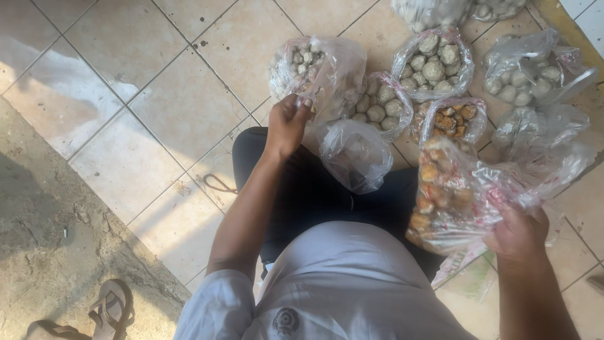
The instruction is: The person sits on a tiled floor and transfers round, light-colored food items from several open plastic bags into a single larger plastic bag. They handle the items by hand, occasionally adjusting the bags and the items within them.
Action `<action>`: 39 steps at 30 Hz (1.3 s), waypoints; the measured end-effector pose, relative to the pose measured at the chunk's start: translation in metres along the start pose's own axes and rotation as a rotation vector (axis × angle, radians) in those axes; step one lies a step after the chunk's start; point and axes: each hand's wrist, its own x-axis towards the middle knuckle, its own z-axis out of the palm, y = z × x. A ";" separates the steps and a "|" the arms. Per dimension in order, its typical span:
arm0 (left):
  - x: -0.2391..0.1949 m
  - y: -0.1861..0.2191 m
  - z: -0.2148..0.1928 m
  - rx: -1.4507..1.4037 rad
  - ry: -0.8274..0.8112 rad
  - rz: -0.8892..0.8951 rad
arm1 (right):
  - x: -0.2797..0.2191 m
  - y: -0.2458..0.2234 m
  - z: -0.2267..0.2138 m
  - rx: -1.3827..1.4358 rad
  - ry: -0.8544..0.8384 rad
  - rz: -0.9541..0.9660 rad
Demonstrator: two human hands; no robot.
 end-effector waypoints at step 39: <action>0.003 -0.002 0.003 -0.766 -0.050 0.277 | 0.271 -0.066 0.284 -0.102 -0.463 -0.177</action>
